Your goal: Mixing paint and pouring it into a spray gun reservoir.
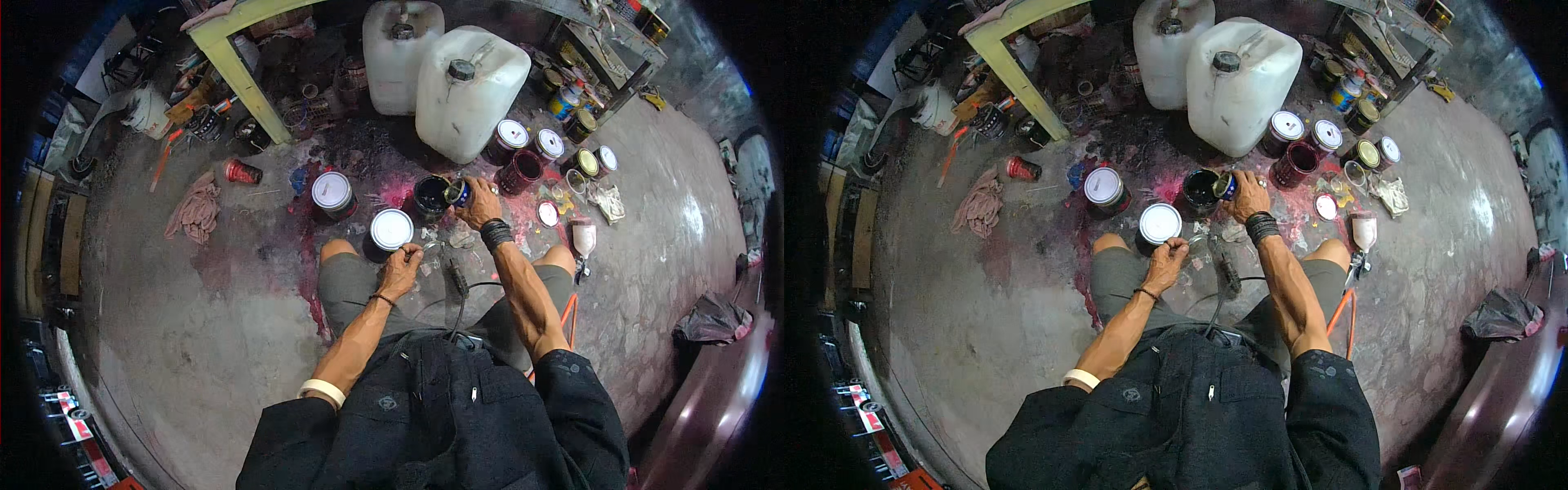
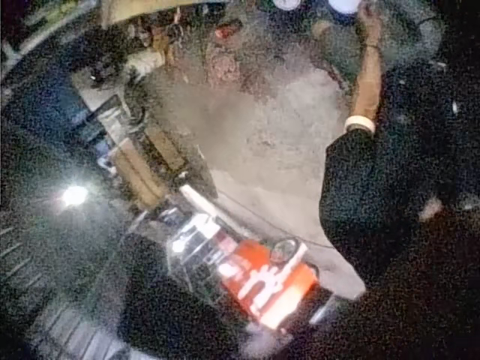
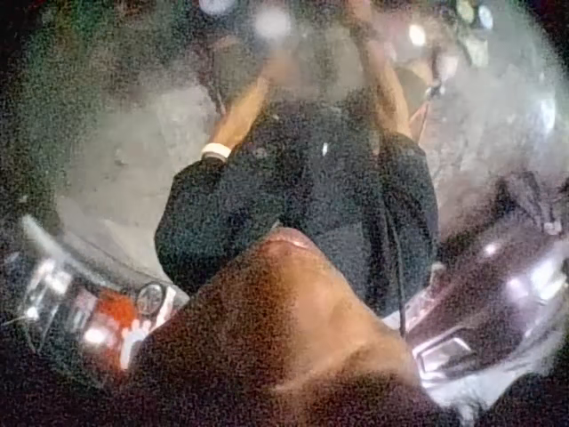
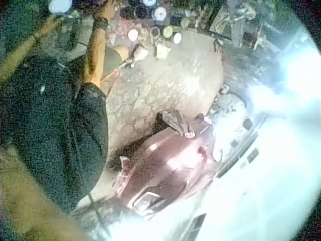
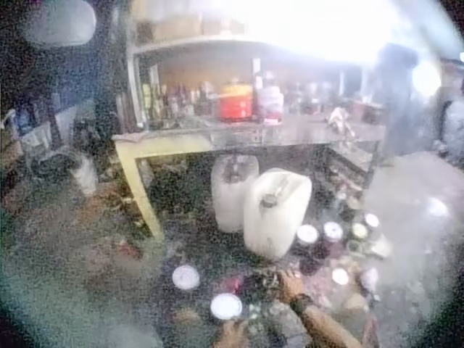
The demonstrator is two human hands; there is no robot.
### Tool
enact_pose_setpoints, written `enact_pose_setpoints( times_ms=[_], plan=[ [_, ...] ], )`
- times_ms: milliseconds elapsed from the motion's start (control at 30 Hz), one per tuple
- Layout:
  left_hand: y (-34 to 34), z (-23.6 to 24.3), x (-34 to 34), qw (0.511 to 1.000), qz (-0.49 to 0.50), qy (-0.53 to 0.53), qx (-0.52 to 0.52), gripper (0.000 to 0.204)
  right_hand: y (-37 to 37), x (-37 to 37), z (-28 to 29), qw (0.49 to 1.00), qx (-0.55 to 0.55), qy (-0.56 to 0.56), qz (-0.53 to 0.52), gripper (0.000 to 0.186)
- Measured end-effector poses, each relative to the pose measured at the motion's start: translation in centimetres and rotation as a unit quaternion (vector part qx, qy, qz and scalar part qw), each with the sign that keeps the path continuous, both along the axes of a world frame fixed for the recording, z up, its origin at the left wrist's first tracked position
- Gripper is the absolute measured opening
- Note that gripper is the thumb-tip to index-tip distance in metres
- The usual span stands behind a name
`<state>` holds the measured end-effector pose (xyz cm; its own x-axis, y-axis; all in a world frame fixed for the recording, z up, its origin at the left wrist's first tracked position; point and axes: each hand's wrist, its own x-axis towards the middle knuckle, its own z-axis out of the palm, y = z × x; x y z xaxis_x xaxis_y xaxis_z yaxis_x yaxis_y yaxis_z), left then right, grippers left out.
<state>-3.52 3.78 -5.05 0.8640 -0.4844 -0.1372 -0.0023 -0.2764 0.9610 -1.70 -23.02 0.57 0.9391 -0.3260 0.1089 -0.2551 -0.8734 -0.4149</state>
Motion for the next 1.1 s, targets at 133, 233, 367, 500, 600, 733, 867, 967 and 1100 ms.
enact_pose_setpoints(
  times_ms=[133,233,367,500,600,733,867,967,1100],
  plan=[
    [-0.1,0.6,0.0,1.000,-0.001,-0.013,-0.004,0.021,0.0,0.1,0.4,1.000,-0.007,0.006,0.002,0.074],
    [-0.1,0.9,-0.1,1.000,-0.009,0.015,-0.011,0.020,0.0,0.0,0.7,0.999,-0.035,-0.002,0.001,0.071],
    [-0.2,0.8,-0.1,1.000,-0.002,0.005,-0.021,0.020,-0.1,-0.1,0.8,1.000,-0.023,-0.017,0.012,0.071],
    [-0.3,0.4,0.0,1.000,-0.004,0.003,-0.002,0.020,0.0,-0.1,0.7,1.000,-0.003,-0.013,0.000,0.074],
    [-0.3,0.2,0.0,1.000,-0.007,-0.008,0.007,0.021,0.1,-0.1,0.7,0.999,-0.014,-0.031,-0.001,0.075],
    [-0.3,0.1,0.0,1.000,-0.004,-0.012,-0.001,0.021,0.2,-0.3,0.7,0.999,0.017,-0.036,0.002,0.077],
    [-0.3,-0.1,0.1,0.999,0.012,0.031,-0.025,0.021,0.4,-0.6,0.2,0.994,0.072,-0.082,-0.019,0.075],
    [-0.3,0.3,0.3,1.000,0.023,0.000,-0.017,0.021,0.6,-1.1,-0.3,0.982,0.140,-0.118,-0.042,0.076],
    [-0.4,2.3,0.4,0.998,0.059,-0.019,-0.008,0.020,1.0,-2.8,-0.2,0.963,0.221,-0.139,-0.063,0.076]
  ],
)
